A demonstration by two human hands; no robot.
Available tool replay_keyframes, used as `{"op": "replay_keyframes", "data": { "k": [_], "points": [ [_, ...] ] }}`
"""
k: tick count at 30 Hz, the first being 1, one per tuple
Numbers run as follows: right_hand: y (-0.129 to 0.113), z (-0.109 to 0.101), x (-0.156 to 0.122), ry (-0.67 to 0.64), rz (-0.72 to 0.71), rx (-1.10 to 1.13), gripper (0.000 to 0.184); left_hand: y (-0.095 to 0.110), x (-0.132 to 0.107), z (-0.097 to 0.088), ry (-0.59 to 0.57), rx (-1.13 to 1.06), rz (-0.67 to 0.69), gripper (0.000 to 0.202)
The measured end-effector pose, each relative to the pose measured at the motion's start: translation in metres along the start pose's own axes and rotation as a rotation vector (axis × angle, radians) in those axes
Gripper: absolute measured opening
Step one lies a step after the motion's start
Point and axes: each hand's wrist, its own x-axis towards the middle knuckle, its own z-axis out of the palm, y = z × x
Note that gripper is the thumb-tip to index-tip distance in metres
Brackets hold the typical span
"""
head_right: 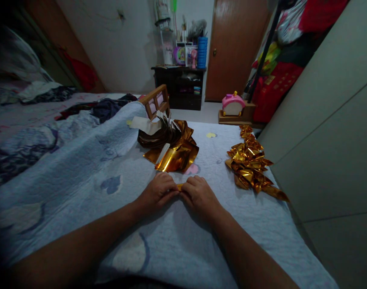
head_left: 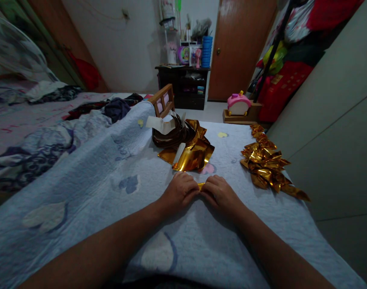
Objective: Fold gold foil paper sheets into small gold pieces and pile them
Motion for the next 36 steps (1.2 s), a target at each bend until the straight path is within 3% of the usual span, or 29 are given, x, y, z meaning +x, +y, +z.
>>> {"op": "replay_keyframes", "data": {
  "k": [7, 16, 23, 31, 36],
  "points": [
    [0.002, -0.009, -0.001, 0.045, 0.039, 0.149, 0.024, 0.003, -0.001, -0.006, 0.082, -0.112, 0.005, 0.028],
    [0.011, -0.024, -0.004, 0.116, 0.195, 0.366, 0.022, 0.002, 0.001, -0.015, 0.121, -0.307, -0.151, 0.016],
    [0.013, -0.025, -0.003, 0.147, 0.253, 0.545, 0.024, 0.004, 0.002, -0.013, 0.115, -0.562, -0.264, 0.022],
    [0.012, -0.021, -0.006, 0.053, 0.343, 1.051, 0.024, -0.003, 0.004, -0.006, 0.132, -0.892, -0.437, 0.03],
    [0.009, -0.016, -0.003, 0.038, 0.293, 1.16, 0.024, -0.003, 0.005, -0.006, 0.121, -0.956, -0.476, 0.031]
  ]
}}
